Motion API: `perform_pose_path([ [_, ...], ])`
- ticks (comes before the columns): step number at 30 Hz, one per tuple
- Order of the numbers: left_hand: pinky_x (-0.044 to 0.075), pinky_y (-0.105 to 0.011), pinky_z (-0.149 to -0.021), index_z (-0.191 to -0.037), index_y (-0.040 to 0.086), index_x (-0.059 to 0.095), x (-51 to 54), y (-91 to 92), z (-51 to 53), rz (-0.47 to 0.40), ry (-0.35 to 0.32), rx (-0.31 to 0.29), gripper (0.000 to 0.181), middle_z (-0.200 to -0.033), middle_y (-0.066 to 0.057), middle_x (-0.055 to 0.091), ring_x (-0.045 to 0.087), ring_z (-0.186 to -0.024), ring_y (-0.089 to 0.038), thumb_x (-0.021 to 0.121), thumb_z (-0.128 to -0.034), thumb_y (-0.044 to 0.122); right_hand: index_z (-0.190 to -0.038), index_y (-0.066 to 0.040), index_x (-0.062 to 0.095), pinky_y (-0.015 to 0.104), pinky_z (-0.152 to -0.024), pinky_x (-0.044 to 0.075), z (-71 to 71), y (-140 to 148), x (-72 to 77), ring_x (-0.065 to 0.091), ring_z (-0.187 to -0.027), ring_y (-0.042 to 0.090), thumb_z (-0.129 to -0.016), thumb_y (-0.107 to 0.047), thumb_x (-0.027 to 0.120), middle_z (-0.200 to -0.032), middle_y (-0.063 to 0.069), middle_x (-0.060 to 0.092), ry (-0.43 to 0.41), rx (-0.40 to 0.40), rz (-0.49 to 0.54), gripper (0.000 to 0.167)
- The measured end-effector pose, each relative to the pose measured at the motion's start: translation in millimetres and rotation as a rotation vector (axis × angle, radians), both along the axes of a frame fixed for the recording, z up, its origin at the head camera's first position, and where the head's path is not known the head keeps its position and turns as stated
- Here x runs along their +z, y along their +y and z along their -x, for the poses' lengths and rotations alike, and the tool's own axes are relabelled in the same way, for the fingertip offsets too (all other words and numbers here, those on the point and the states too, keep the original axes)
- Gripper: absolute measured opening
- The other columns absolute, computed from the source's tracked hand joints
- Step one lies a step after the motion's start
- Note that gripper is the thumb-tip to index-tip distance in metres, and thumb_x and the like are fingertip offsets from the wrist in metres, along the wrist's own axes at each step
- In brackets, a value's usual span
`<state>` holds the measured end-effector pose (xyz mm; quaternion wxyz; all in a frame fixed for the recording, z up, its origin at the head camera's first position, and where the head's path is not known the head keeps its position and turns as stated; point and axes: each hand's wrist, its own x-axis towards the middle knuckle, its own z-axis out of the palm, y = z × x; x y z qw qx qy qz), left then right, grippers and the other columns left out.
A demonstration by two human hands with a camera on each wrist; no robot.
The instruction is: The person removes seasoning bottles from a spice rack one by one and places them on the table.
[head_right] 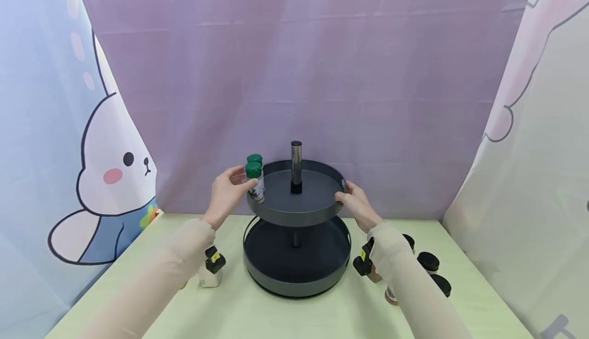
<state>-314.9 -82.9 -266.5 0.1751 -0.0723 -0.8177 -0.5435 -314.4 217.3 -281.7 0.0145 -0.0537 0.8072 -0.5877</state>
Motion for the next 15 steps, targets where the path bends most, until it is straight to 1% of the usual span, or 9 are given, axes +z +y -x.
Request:
perform_pose_path([
  [2,0.049,-0.040,-0.090,-0.128,0.013,0.051,-1.1,4.7,2.0,0.021,0.021,0.025,0.058,-0.120,-0.008,0.060,0.057,-0.110,-0.022,0.069,-0.0787,0.037,-0.145,0.000,-0.004,0.046,-0.113,0.018,0.1,-0.2,-0.4,0.004,-0.141,0.029,-0.088,-0.008,0.041,-0.154,0.015,0.003,0.000,0.003,-0.003,0.073],
  [6,0.051,-0.039,-0.082,-0.121,0.015,0.057,-2.1,9.4,6.8,0.038,0.047,0.055,0.051,-0.107,-0.005,0.065,0.061,-0.098,-0.020,0.071,-0.0769,0.037,-0.146,-0.001,-0.004,0.046,-0.113,0.019,0.6,-0.9,-1.0,0.005,-0.141,0.029,-0.088,-0.009,0.042,-0.154,0.014,0.004,0.002,0.009,-0.018,0.073],
  [11,0.052,-0.038,-0.079,-0.119,0.016,0.058,-1.9,13.3,12.4,0.044,0.047,0.072,0.050,-0.103,-0.004,0.066,0.062,-0.095,-0.018,0.071,-0.0764,0.039,-0.146,-0.001,-0.003,0.045,-0.113,0.019,0.7,0.7,-1.7,0.006,-0.141,0.028,-0.088,-0.009,0.042,-0.154,0.012,0.005,0.008,-0.001,-0.027,0.074],
  [15,0.052,-0.039,-0.079,-0.118,0.014,0.058,-1.7,15.2,13.9,0.032,0.046,0.067,0.047,-0.104,-0.005,0.065,0.061,-0.096,-0.019,0.070,-0.0780,0.036,-0.146,-0.002,-0.003,0.045,-0.114,0.018,0.6,1.4,-1.3,0.005,-0.141,0.028,-0.088,-0.010,0.042,-0.154,0.012,0.005,0.002,-0.004,-0.035,0.074],
])
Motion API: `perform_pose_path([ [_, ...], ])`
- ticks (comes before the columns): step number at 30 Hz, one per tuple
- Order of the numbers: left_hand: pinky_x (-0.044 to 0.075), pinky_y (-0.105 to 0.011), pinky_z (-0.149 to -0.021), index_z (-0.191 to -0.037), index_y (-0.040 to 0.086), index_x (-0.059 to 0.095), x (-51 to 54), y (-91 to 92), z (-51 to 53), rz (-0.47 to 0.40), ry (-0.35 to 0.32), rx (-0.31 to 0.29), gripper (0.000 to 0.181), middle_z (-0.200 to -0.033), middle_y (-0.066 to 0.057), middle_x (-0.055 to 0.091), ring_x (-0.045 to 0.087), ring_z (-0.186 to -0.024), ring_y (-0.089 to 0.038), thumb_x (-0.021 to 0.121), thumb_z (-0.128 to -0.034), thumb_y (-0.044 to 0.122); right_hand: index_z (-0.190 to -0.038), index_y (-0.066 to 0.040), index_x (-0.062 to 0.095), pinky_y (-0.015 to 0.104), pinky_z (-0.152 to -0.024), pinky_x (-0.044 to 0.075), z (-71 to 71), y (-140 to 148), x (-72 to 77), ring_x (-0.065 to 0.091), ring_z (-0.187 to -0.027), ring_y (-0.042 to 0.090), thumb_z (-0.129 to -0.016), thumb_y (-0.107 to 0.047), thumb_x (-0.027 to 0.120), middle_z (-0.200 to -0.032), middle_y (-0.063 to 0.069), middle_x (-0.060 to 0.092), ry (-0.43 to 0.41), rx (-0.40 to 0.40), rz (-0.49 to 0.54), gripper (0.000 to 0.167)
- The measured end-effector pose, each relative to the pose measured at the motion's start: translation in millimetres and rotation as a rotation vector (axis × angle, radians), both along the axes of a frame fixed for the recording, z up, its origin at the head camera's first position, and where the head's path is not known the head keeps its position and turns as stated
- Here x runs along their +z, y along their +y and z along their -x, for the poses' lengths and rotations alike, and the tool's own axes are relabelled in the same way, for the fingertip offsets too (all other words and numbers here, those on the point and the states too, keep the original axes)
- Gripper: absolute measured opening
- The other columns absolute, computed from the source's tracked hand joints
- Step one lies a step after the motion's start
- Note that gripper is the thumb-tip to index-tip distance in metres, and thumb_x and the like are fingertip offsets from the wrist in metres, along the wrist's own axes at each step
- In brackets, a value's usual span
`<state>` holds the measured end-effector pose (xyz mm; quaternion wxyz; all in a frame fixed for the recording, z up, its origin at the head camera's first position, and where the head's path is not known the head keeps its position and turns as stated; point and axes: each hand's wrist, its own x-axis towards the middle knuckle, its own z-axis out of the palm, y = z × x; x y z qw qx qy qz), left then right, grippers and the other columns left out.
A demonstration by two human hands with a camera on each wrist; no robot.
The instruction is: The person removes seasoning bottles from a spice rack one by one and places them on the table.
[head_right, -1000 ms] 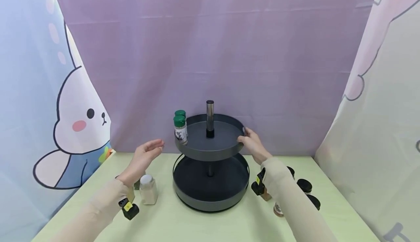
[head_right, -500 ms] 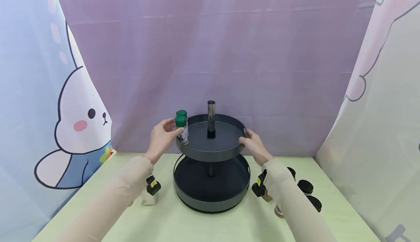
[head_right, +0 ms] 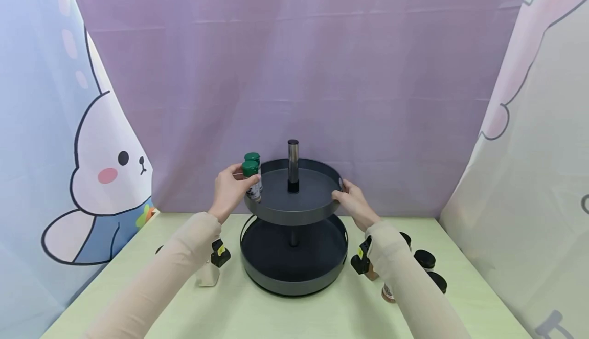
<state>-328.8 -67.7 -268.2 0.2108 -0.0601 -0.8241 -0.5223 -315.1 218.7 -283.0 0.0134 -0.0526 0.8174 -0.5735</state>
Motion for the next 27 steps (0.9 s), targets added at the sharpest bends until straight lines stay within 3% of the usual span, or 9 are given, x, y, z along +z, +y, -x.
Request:
perform_pose_path([
  [14,0.052,-0.039,-0.081,-0.121,0.015,0.058,10.8,0.6,-3.7,-0.022,-0.031,-0.026,0.048,-0.107,-0.006,0.064,0.060,-0.099,-0.020,0.069,-0.0792,0.036,-0.146,-0.002,-0.003,0.044,-0.114,0.017,-2.7,2.1,-2.6,0.005,-0.141,0.027,-0.089,-0.011,0.042,-0.154,0.012,0.005,-0.002,0.009,0.010,0.073],
  [19,0.051,-0.038,-0.084,-0.119,0.015,0.058,27.4,-1.4,-7.1,-0.102,-0.027,-0.071,0.045,-0.109,-0.005,0.062,0.058,-0.102,-0.019,0.068,-0.0797,0.035,-0.146,-0.001,-0.003,0.044,-0.114,0.017,-2.7,5.0,-2.4,0.005,-0.141,0.027,-0.089,-0.011,0.042,-0.154,0.011,0.005,0.009,0.001,0.002,0.073],
  [23,0.049,-0.037,-0.088,-0.122,0.013,0.056,42.4,-14.8,-15.2,-0.189,-0.026,-0.083,0.049,-0.113,-0.006,0.060,0.056,-0.106,-0.019,0.068,-0.0798,0.035,-0.145,0.000,-0.002,0.043,-0.114,0.017,-0.9,-1.0,-0.8,0.005,-0.141,0.027,-0.089,-0.010,0.042,-0.154,0.013,0.006,0.032,0.018,0.018,0.073],
  [27,0.046,-0.035,-0.093,-0.124,0.012,0.054,46.5,-31.1,-25.5,-0.219,-0.050,-0.073,0.051,-0.117,-0.005,0.057,0.053,-0.110,-0.019,0.069,-0.0799,0.034,-0.145,0.000,-0.002,0.043,-0.114,0.016,-1.2,-6.5,-2.0,0.006,-0.141,0.027,-0.088,-0.009,0.043,-0.154,0.013,0.006,0.027,0.031,0.020,0.073],
])
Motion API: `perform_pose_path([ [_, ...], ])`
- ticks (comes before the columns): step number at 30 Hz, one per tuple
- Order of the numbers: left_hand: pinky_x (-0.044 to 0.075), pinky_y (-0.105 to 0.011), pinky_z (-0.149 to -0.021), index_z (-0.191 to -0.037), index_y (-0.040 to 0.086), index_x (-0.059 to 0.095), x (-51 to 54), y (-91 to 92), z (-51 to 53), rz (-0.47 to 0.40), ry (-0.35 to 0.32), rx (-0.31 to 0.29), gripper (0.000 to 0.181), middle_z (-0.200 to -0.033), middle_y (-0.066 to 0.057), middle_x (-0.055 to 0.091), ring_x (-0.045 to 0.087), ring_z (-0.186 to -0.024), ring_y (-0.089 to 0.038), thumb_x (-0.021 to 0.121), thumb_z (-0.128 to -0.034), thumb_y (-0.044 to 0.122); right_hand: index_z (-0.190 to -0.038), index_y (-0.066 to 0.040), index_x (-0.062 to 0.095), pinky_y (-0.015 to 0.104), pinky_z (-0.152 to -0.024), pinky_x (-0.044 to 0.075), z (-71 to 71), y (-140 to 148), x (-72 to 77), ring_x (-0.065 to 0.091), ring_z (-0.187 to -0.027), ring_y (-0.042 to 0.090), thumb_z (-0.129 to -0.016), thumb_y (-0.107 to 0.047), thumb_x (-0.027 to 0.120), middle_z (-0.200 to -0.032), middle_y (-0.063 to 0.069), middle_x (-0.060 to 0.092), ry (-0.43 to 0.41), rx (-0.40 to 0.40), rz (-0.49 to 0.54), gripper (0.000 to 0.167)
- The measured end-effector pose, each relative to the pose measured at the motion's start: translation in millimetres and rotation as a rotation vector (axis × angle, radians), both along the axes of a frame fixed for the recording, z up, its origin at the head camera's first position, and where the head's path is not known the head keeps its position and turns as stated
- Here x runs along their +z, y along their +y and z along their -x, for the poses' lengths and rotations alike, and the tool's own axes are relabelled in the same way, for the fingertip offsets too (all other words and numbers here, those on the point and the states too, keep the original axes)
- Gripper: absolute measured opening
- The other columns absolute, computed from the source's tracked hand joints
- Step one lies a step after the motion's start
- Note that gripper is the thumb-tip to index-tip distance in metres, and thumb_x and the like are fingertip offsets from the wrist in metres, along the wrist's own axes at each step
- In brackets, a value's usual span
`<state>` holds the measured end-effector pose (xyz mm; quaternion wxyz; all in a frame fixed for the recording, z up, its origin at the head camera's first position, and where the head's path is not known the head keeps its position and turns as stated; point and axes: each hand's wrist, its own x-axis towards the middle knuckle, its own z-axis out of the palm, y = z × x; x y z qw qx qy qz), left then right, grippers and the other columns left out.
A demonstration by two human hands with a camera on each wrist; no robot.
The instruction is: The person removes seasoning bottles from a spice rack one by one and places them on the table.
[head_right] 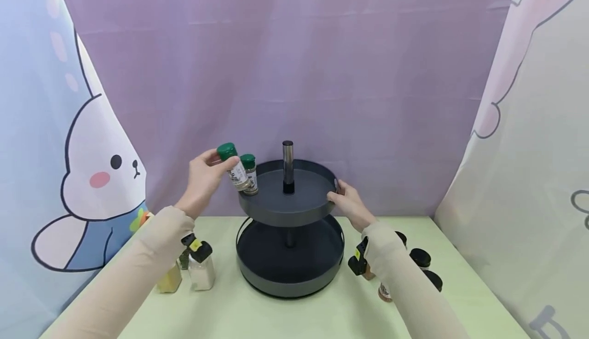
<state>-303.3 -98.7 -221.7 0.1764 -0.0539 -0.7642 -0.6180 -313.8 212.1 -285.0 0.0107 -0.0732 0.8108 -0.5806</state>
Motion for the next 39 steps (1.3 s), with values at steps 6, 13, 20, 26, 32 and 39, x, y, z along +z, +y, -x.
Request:
perform_pose_path([
  [6,0.045,-0.038,-0.095,-0.125,0.012,0.053,-3.5,-24.0,-6.7,0.045,-0.008,0.026,0.053,-0.121,-0.007,0.056,0.052,-0.113,-0.020,0.068,-0.0801,0.037,-0.146,0.000,-0.003,0.044,-0.114,0.017,-0.3,1.1,-1.7,0.005,-0.141,0.028,-0.088,-0.010,0.043,-0.154,0.013,0.005,-0.012,-0.001,-0.013,0.074],
  [13,0.043,-0.044,-0.097,-0.127,0.009,0.051,-14.9,-65.3,-15.1,0.135,-0.005,0.057,0.057,-0.123,-0.011,0.054,0.049,-0.115,-0.025,0.066,-0.0815,0.040,-0.146,-0.002,-0.003,0.044,-0.114,0.017,1.3,4.0,2.0,0.005,-0.141,0.027,-0.088,-0.010,0.043,-0.154,0.010,0.005,-0.006,-0.008,-0.009,0.074],
  [20,0.038,-0.049,-0.101,-0.134,0.007,0.042,-47.6,-97.2,-20.0,0.187,-0.118,0.109,0.064,-0.131,-0.014,0.048,0.044,-0.122,-0.029,0.061,-0.0840,0.042,-0.145,-0.001,-0.005,0.045,-0.114,0.016,-2.3,5.8,-0.5,0.003,-0.141,0.028,-0.089,-0.009,0.043,-0.154,0.012,0.003,-0.016,0.008,0.003,0.074],
  [26,0.039,-0.050,-0.099,-0.136,0.006,0.039,-68.0,-113.4,-27.0,0.230,-0.172,0.142,0.068,-0.133,-0.017,0.046,0.043,-0.123,-0.032,0.060,-0.0846,0.044,-0.145,-0.001,-0.004,0.045,-0.114,0.017,-2.4,5.6,-2.0,0.003,-0.141,0.028,-0.088,-0.010,0.043,-0.154,0.012,0.004,-0.013,0.014,-0.004,0.074],
  [32,0.036,-0.056,-0.100,-0.138,0.005,0.036,-80.0,-128.9,-40.9,0.311,-0.213,0.125,0.073,-0.135,-0.019,0.044,0.042,-0.123,-0.034,0.058,-0.0839,0.049,-0.145,0.000,-0.002,0.044,-0.114,0.015,0.0,1.6,-1.2,0.005,-0.141,0.027,-0.088,-0.010,0.044,-0.154,0.012,0.005,-0.001,0.014,0.017,0.075],
  [39,0.043,-0.052,-0.094,-0.133,0.004,0.042,-103.3,-134.8,-56.0,0.370,-0.268,0.081,0.066,-0.131,-0.020,0.048,0.047,-0.120,-0.036,0.060,-0.0844,0.045,-0.145,0.002,-0.002,0.044,-0.114,0.013,1.0,-1.2,0.1,0.004,-0.141,0.029,-0.087,-0.008,0.043,-0.154,0.014,0.006,0.003,0.016,0.020,0.074],
])
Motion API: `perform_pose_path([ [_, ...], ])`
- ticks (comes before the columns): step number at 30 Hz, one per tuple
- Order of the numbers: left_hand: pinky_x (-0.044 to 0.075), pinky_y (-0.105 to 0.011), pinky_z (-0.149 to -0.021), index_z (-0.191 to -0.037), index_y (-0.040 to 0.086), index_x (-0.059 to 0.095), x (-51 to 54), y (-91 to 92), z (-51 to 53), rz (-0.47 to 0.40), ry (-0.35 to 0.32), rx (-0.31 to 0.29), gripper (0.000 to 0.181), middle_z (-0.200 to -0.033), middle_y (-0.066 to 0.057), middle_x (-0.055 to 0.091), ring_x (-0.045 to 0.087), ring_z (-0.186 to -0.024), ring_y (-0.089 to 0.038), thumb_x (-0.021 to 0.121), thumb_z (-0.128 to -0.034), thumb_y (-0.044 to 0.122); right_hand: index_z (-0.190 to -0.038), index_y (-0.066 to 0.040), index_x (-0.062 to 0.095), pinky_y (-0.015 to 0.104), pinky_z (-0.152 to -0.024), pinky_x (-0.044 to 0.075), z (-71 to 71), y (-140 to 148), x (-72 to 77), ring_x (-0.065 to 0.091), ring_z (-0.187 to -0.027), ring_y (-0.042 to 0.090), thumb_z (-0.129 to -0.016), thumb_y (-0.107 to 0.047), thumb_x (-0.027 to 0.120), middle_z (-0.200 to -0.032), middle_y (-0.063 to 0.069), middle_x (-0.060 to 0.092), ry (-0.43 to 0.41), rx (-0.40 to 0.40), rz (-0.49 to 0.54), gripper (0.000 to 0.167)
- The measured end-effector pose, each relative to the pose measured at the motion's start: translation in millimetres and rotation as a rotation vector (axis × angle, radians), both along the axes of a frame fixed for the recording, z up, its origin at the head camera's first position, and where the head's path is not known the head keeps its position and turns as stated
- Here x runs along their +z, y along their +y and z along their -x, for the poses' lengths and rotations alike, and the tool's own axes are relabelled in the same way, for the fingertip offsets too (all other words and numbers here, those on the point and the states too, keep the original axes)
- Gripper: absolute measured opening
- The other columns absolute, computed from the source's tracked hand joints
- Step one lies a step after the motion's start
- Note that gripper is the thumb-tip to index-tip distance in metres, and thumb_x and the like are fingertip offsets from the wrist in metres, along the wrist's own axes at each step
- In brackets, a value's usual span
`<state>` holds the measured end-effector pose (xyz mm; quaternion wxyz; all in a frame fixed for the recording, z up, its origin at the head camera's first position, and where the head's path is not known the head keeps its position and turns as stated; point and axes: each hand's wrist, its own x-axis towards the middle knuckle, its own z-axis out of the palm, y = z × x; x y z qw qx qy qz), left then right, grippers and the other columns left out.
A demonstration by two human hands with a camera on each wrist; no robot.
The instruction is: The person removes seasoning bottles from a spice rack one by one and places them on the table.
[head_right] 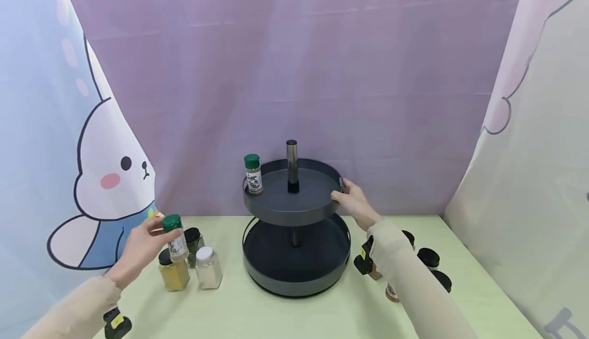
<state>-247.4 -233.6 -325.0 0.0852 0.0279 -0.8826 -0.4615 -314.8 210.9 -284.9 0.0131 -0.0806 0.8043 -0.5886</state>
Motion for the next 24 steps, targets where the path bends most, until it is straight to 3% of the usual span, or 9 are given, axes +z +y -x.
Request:
perform_pose_path([
  [9,0.047,-0.049,-0.091,-0.130,0.002,0.042,-30.5,-7.7,-11.9,-0.003,-0.064,0.035,0.069,-0.130,-0.022,0.048,0.049,-0.117,-0.037,0.063,-0.0814,0.046,-0.146,-0.002,-0.003,0.046,-0.114,0.014,-1.1,-0.8,1.9,0.005,-0.141,0.029,-0.088,-0.011,0.044,-0.154,0.011,0.006,-0.025,-0.020,-0.049,0.075],
  [19,0.052,-0.043,-0.081,-0.120,-0.004,0.048,-80.4,-7.9,-16.9,0.046,-0.090,0.109,0.063,-0.114,-0.026,0.057,0.059,-0.100,-0.035,0.072,-0.0746,0.033,-0.146,-0.002,-0.002,0.044,-0.114,0.015,0.8,-0.6,2.2,0.006,-0.141,0.028,-0.087,-0.009,0.044,-0.154,0.011,0.007,-0.019,-0.027,-0.034,0.075],
  [24,0.052,-0.043,-0.078,-0.115,-0.004,0.049,-94.1,-9.9,-17.7,0.064,-0.118,0.135,0.059,-0.111,-0.026,0.056,0.058,-0.098,-0.036,0.073,-0.0732,0.030,-0.146,-0.001,-0.002,0.044,-0.114,0.015,0.7,0.8,0.6,0.006,-0.141,0.028,-0.086,-0.009,0.044,-0.154,0.011,0.007,-0.022,-0.030,-0.034,0.076],
])
